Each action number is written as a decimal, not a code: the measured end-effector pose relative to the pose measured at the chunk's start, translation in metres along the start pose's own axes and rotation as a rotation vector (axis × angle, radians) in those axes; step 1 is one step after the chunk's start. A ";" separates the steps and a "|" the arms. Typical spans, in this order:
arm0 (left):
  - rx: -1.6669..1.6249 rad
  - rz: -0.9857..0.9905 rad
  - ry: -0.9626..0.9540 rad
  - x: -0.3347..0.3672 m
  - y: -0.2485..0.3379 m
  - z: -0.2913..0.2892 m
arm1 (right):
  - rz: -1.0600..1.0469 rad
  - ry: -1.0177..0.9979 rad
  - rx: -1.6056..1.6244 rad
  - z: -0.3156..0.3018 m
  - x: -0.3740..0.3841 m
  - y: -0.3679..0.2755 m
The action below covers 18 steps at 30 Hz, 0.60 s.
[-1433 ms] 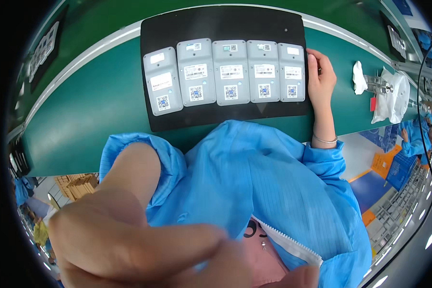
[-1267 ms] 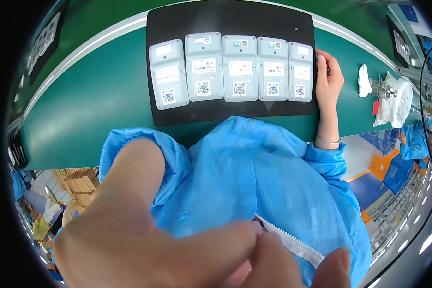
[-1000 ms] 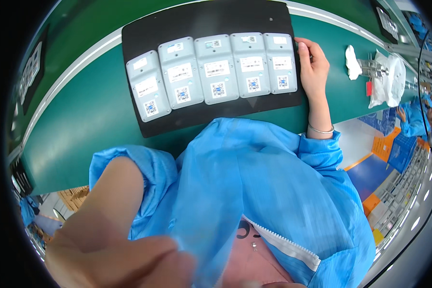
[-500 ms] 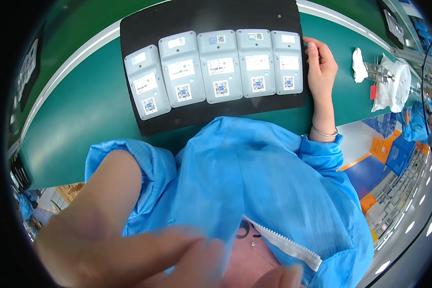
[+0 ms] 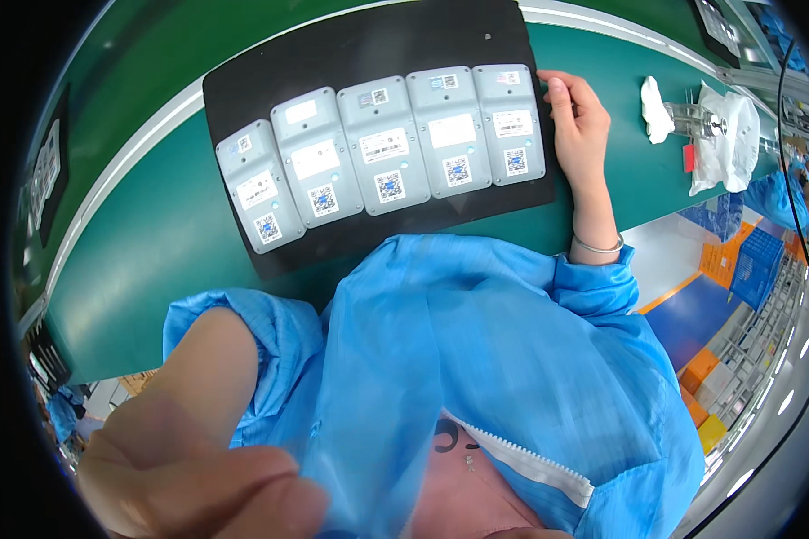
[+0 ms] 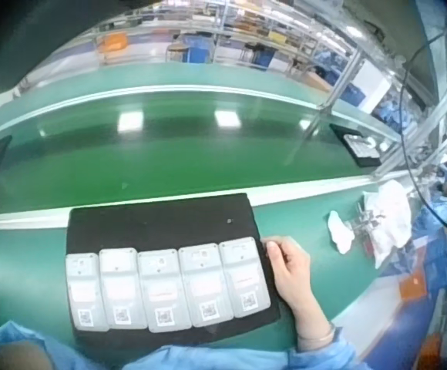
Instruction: The person stacks payment terminals on a mat, flips them over, and arranges them in a row with their keypads facing up. The person then pushes the mat down the assembly line and repeats the process with another batch of payment terminals.
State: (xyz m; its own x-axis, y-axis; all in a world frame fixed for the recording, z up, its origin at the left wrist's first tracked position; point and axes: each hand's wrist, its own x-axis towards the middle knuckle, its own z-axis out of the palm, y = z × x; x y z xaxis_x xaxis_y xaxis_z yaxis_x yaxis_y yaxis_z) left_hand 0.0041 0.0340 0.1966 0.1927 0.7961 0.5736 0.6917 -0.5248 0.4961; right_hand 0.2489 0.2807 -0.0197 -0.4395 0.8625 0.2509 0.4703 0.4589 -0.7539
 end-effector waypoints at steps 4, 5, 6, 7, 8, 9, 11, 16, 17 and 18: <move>-0.018 0.054 -0.145 0.003 0.000 -0.028 | 0.006 0.013 0.010 0.000 0.003 -0.005; -0.032 0.082 -0.288 0.003 -0.001 -0.035 | 0.006 0.007 0.007 0.001 0.003 -0.004; -0.035 0.088 -0.289 -0.005 -0.004 -0.030 | 0.007 0.002 0.005 0.001 0.002 -0.004; 0.000 0.196 0.022 -0.014 -0.009 -0.018 | 0.010 0.009 0.002 0.001 0.001 -0.004; 0.039 0.301 0.332 -0.021 -0.012 -0.010 | -0.015 0.016 0.001 0.002 0.001 -0.005; 0.040 0.307 0.325 -0.032 -0.014 -0.015 | -0.038 0.025 0.002 0.001 0.001 -0.005; -0.071 0.240 0.510 -0.049 -0.015 -0.030 | -0.039 0.020 0.003 0.001 0.000 -0.006; 0.343 -0.401 0.443 -0.067 -0.038 0.077 | -0.027 -0.016 -0.093 -0.003 -0.006 -0.009; 0.309 -0.423 0.157 -0.056 -0.045 0.089 | -0.013 -0.056 -0.110 -0.004 -0.006 -0.013; 0.262 -0.394 0.061 -0.062 -0.055 0.113 | -0.009 -0.086 -0.101 -0.005 -0.005 -0.018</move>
State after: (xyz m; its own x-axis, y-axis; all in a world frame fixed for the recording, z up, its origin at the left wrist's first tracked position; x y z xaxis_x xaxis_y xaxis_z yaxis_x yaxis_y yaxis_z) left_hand 0.0330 0.0475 0.0602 -0.1552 0.8958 0.4164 0.8578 -0.0869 0.5067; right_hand 0.2467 0.2692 -0.0046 -0.5060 0.8389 0.2006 0.5390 0.4891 -0.6858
